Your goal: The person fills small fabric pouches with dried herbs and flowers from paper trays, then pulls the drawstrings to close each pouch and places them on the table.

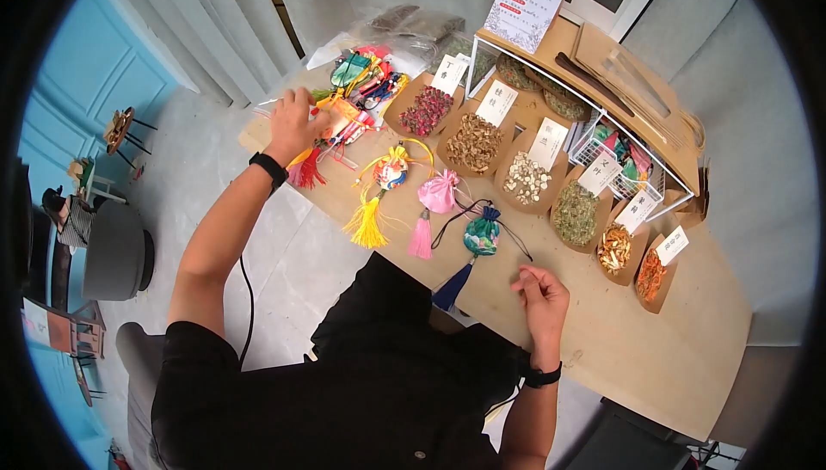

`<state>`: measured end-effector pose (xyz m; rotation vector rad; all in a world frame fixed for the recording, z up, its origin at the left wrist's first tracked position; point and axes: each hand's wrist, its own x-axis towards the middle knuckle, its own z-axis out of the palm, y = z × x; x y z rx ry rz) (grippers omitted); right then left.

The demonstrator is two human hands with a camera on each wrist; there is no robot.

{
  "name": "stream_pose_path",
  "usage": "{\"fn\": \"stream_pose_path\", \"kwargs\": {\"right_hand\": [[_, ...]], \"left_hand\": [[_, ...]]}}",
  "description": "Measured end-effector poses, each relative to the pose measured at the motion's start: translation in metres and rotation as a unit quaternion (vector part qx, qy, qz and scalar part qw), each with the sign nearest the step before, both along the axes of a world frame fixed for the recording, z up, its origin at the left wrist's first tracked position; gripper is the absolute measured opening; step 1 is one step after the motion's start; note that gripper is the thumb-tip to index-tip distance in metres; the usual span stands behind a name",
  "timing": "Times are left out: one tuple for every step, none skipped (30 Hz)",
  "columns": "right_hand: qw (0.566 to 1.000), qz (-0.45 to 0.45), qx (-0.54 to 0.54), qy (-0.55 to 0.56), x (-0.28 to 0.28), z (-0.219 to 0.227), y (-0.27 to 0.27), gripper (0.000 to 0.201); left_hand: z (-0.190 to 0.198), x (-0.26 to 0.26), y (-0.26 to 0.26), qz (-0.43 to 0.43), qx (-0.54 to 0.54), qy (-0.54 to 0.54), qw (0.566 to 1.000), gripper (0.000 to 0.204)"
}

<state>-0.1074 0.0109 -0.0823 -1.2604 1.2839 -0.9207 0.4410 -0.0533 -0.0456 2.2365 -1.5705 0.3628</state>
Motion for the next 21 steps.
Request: {"fn": "stream_pose_path", "kwargs": {"right_hand": [[1.0, 0.002, 0.007, 0.002, 0.001, 0.0, 0.0, 0.017], [1.0, 0.003, 0.013, 0.005, 0.001, 0.001, 0.0, 0.017], [1.0, 0.002, 0.019, 0.009, 0.001, 0.002, 0.0, 0.017], [1.0, 0.0, 0.008, 0.006, 0.003, 0.002, -0.001, 0.017], [1.0, -0.007, -0.002, 0.006, 0.006, 0.001, -0.002, 0.017], [1.0, -0.019, -0.011, 0.01, 0.006, 0.0, 0.0, 0.018], [0.998, -0.026, -0.04, 0.033, 0.007, -0.001, 0.0, 0.018], [0.996, -0.032, -0.069, 0.056, 0.011, -0.001, 0.0, 0.019], [0.99, -0.039, -0.105, 0.086, 0.017, 0.006, -0.001, 0.02], [0.983, -0.041, -0.141, 0.114, 0.024, 0.015, -0.003, 0.02], [0.975, -0.037, -0.172, 0.132, 0.03, 0.022, -0.006, 0.022], [0.967, -0.031, -0.204, 0.148, 0.038, 0.029, -0.009, 0.023], [0.958, -0.022, -0.237, 0.162, 0.046, 0.035, -0.013, 0.025], [0.951, -0.01, -0.249, 0.183, 0.055, 0.04, -0.018, 0.028], [0.944, 0.004, -0.262, 0.203, 0.063, 0.044, -0.022, 0.03], [0.935, 0.019, -0.275, 0.222, 0.07, 0.047, -0.027, 0.033], [0.933, 0.027, -0.261, 0.245, 0.076, 0.047, -0.031, 0.036], [0.931, 0.037, -0.247, 0.267, 0.081, 0.047, -0.034, 0.039], [0.928, 0.046, -0.231, 0.289, 0.084, 0.047, -0.037, 0.042], [0.92, 0.051, -0.238, 0.307, 0.085, 0.042, -0.041, 0.045], [0.912, 0.056, -0.244, 0.324, 0.086, 0.032, -0.044, 0.047]], "left_hand": [[0.003, 0.001, -0.006, -0.03, 0.001, 0.02, 0.999, 0.047], [0.005, 0.001, -0.014, -0.06, 0.002, 0.042, 0.997, 0.045], [0.007, -0.001, -0.024, -0.092, 0.002, 0.064, 0.994, 0.043], [0.006, 0.0, -0.033, -0.079, 0.022, 0.072, 0.994, 0.044], [0.002, 0.001, -0.041, -0.071, 0.044, 0.083, 0.993, 0.045], [-0.007, -0.002, -0.05, -0.069, 0.068, 0.097, 0.991, 0.046], [-0.017, -0.001, -0.058, -0.072, 0.086, 0.104, 0.988, 0.048], [-0.027, 0.009, -0.064, -0.074, 0.105, 0.109, 0.986, 0.049], [-0.057, 0.036, -0.078, -0.106, 0.119, 0.177, 0.971, 0.048], [-0.084, 0.054, -0.091, -0.133, 0.133, 0.242, 0.952, 0.047], [-0.082, 0.051, -0.09, -0.122, 0.139, 0.236, 0.954, 0.047], [-0.077, 0.048, -0.085, -0.108, 0.145, 0.227, 0.957, 0.046], [-0.08, 0.048, -0.084, -0.117, 0.115, 0.207, 0.965, 0.045], [-0.081, 0.049, -0.086, -0.123, 0.121, 0.216, 0.961, 0.045], [-0.081, 0.05, -0.087, -0.128, 0.126, 0.224, 0.958, 0.045], [-0.084, 0.058, -0.09, -0.132, 0.13, 0.233, 0.955, 0.045], [-0.09, 0.069, -0.092, -0.163, 0.117, 0.262, 0.944, 0.044], [-0.08, 0.058, -0.086, -0.144, 0.081, 0.19, 0.968, 0.043], [-0.055, 0.033, -0.07, -0.123, 0.046, 0.116, 0.985, 0.042], [-0.027, 0.006, -0.052, -0.1, 0.01, 0.041, 0.994, 0.041], [-0.003, -0.022, -0.036, -0.126, -0.068, -0.03, 0.989, 0.036]]}}
